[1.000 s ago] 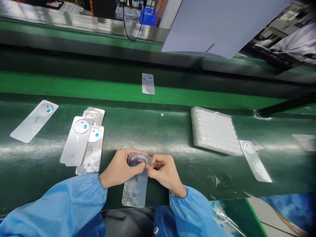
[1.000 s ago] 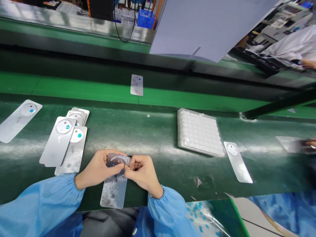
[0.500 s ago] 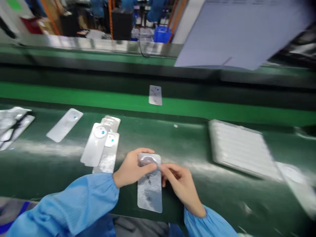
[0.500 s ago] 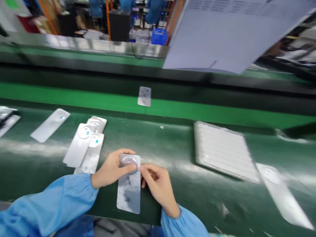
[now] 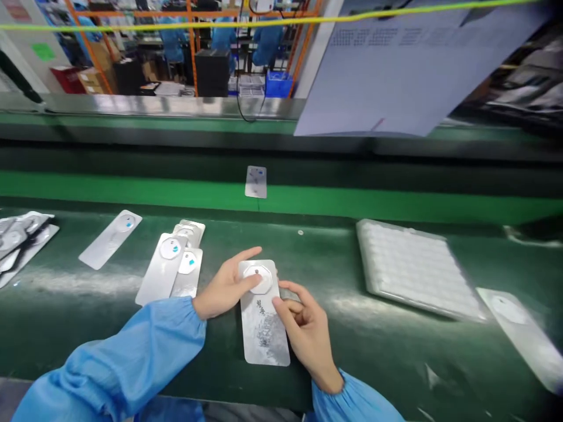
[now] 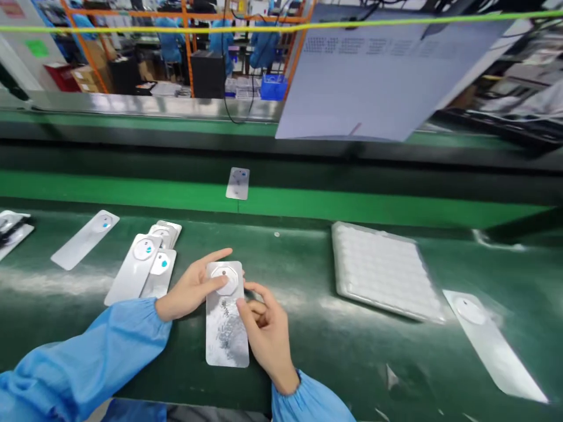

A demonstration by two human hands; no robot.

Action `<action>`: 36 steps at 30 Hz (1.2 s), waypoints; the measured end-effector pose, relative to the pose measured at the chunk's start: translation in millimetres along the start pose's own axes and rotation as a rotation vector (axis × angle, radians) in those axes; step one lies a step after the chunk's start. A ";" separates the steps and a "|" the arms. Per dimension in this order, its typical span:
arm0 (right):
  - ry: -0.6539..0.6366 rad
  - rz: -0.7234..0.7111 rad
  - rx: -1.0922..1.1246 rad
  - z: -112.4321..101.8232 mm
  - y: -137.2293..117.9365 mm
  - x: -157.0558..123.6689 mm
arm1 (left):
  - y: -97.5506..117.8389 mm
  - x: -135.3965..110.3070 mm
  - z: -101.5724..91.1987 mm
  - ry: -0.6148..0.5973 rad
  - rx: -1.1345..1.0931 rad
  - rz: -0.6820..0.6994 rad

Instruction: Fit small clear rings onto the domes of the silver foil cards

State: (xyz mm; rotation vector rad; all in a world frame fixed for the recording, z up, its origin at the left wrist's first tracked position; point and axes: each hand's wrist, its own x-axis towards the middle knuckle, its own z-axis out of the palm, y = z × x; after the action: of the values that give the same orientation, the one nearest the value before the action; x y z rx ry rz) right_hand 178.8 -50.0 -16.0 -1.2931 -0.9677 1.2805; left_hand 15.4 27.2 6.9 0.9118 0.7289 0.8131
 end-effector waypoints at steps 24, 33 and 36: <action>-0.005 -0.195 -0.069 1.3 7.3 -4.5 | 5.4 -10.1 9.4 0.081 0.156 0.095; -0.028 -0.169 -0.075 -9.9 13.6 2.0 | 39.1 14.2 -31.5 0.309 0.052 0.250; -0.059 -0.144 -0.077 -11.8 16.5 4.1 | 41.8 16.1 -43.5 0.347 0.053 0.266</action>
State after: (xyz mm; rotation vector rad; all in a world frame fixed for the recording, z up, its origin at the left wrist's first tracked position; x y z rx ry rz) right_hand 189.0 -49.9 -34.0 -1.2265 -1.1406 1.1853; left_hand -24.1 73.1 22.1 0.9374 0.9454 1.2120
